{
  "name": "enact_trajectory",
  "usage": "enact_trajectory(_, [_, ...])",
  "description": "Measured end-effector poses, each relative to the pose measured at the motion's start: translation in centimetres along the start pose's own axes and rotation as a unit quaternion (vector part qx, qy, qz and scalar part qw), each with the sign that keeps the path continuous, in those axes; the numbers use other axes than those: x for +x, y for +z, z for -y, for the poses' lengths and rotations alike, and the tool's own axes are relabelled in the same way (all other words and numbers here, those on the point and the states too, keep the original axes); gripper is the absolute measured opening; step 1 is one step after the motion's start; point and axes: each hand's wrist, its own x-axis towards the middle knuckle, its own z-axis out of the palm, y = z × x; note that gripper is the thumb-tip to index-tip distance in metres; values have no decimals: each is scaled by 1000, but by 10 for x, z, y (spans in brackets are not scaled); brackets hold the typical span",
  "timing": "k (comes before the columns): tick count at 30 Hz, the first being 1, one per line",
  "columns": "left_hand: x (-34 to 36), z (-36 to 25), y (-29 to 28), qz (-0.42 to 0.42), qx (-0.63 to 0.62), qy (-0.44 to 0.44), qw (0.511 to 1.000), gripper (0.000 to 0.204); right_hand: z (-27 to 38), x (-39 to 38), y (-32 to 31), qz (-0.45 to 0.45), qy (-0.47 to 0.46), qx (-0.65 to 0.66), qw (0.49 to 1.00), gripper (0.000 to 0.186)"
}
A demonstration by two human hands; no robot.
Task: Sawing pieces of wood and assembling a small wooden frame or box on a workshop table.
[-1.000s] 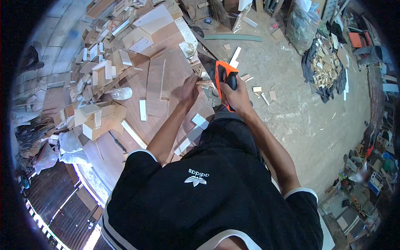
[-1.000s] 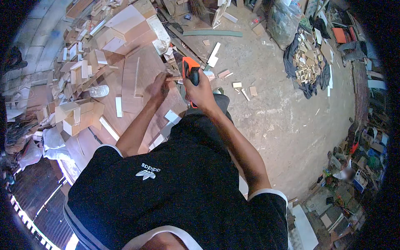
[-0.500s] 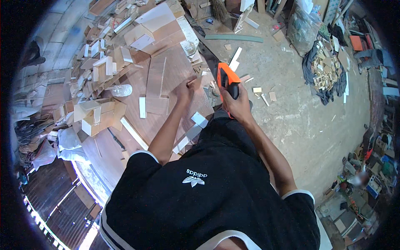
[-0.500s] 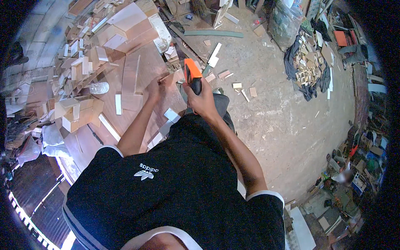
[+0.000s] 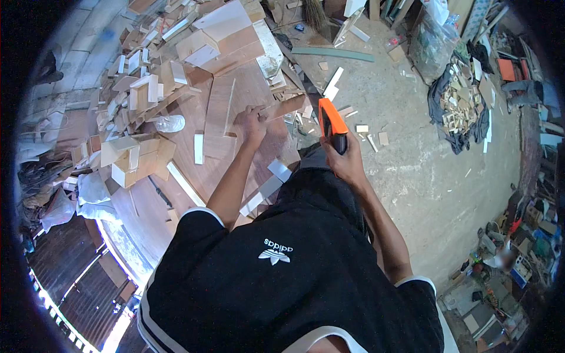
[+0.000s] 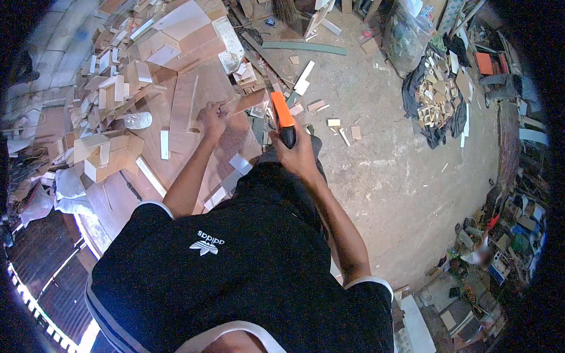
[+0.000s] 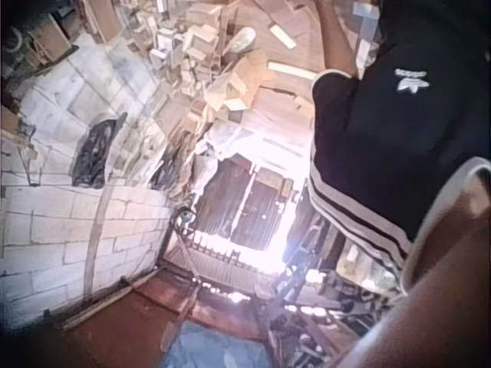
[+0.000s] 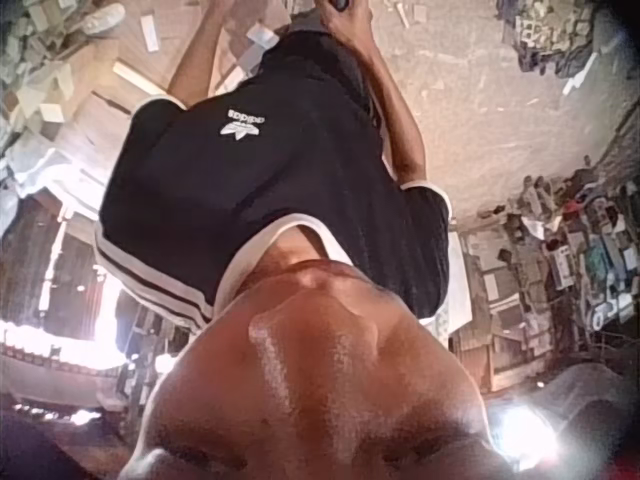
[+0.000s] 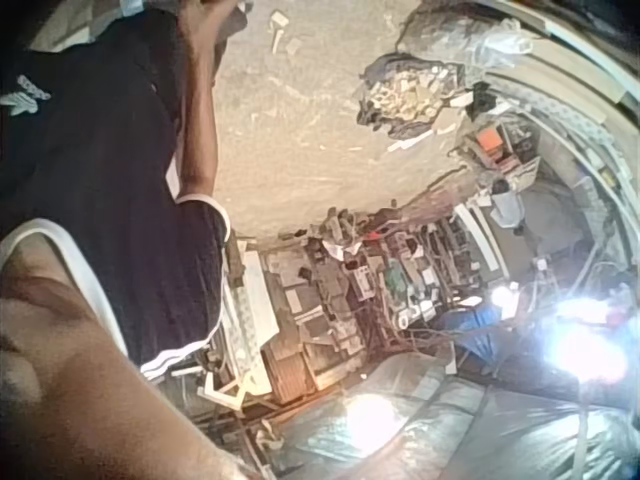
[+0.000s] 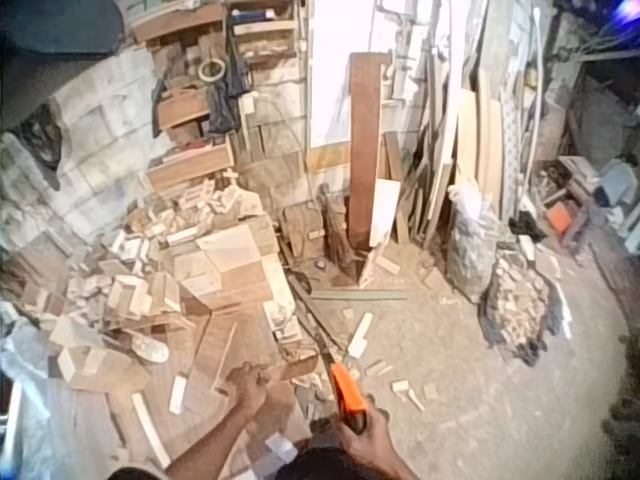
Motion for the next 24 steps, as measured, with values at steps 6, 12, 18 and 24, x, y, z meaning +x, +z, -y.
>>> enact_trajectory(6, [0,3,1,-24,76,36,996,33,-8,14,8,-85,-95,-86,988,22])
enact_trajectory(12, [-5,3,3,-9,-25,-35,999,36,-52,78,-8,-88,-131,-74,985,26])
enact_trajectory(18, [-5,-7,-1,8,-68,-83,994,36,-98,132,-4,-41,-16,-213,976,31])
enact_trajectory(24, [-3,-7,-6,24,-76,-96,992,34,-152,164,19,-24,62,-32,997,27])
